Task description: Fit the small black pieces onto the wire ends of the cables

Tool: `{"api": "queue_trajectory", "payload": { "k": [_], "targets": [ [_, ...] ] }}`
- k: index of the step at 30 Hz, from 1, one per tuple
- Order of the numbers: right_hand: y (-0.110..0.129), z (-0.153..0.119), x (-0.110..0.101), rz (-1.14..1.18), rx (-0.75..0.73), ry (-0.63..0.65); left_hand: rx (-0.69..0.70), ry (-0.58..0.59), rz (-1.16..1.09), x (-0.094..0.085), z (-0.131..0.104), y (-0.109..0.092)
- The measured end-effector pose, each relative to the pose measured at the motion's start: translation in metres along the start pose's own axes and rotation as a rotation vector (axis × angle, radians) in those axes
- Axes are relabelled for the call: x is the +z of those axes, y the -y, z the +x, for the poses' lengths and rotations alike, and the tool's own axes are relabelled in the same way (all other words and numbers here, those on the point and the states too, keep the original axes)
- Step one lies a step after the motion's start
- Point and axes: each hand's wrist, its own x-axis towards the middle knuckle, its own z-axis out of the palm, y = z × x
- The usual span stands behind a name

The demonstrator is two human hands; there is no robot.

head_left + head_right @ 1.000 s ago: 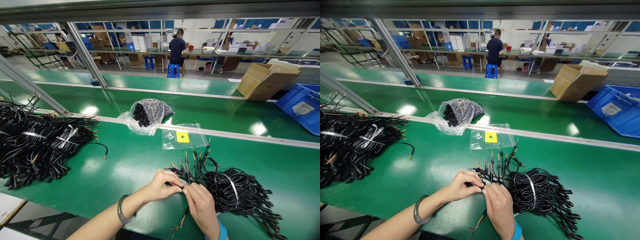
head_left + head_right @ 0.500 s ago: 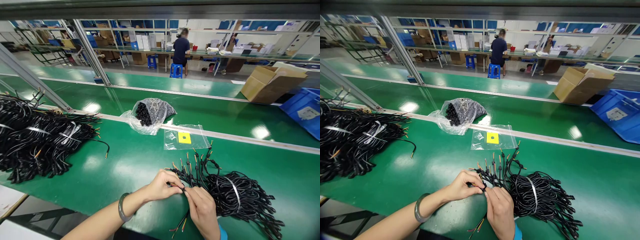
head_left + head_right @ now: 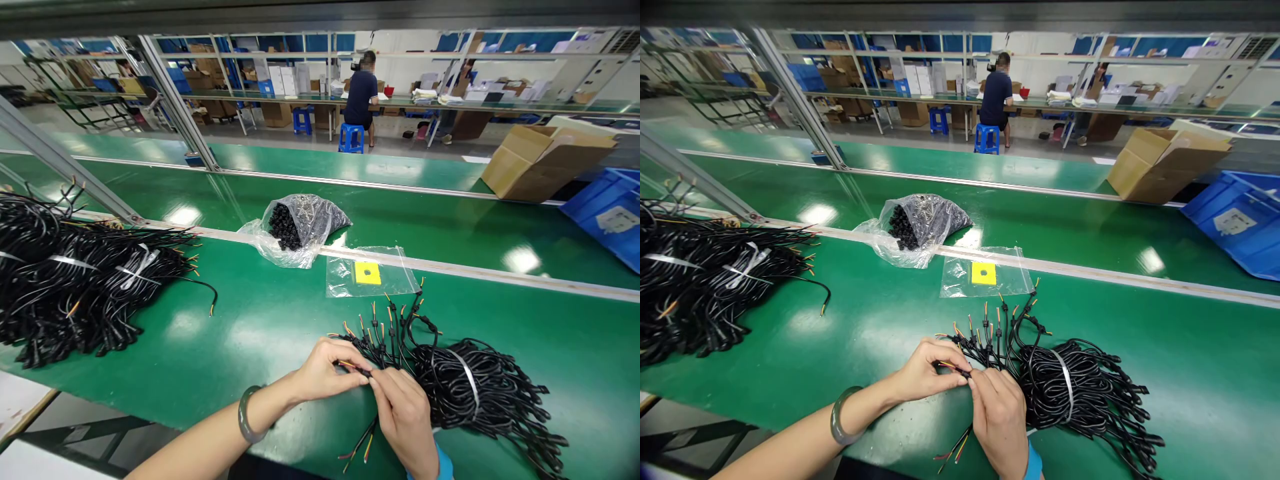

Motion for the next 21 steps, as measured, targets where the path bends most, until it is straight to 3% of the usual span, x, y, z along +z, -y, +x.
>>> {"api": "queue_trajectory", "payload": {
  "k": [7, 15, 18, 21],
  "targets": [
    [0.001, 0.002, -0.002, 0.034, 0.028, -0.013, -0.16, -0.057, -0.357, 0.006, 0.0, 0.0],
    [0.002, 0.003, -0.002, -0.002, 0.012, -0.072, -0.072, -0.029, -0.309, -0.002, 0.001, 0.006],
    [-0.002, 0.001, 0.001, -0.008, -0.027, -0.126, -0.052, -0.157, -0.32, -0.01, 0.008, 0.008],
    [-0.008, -0.002, 0.004, -0.003, -0.062, -0.147, -0.093, -0.447, -0.213, -0.035, 0.026, 0.012]
  ]
}}
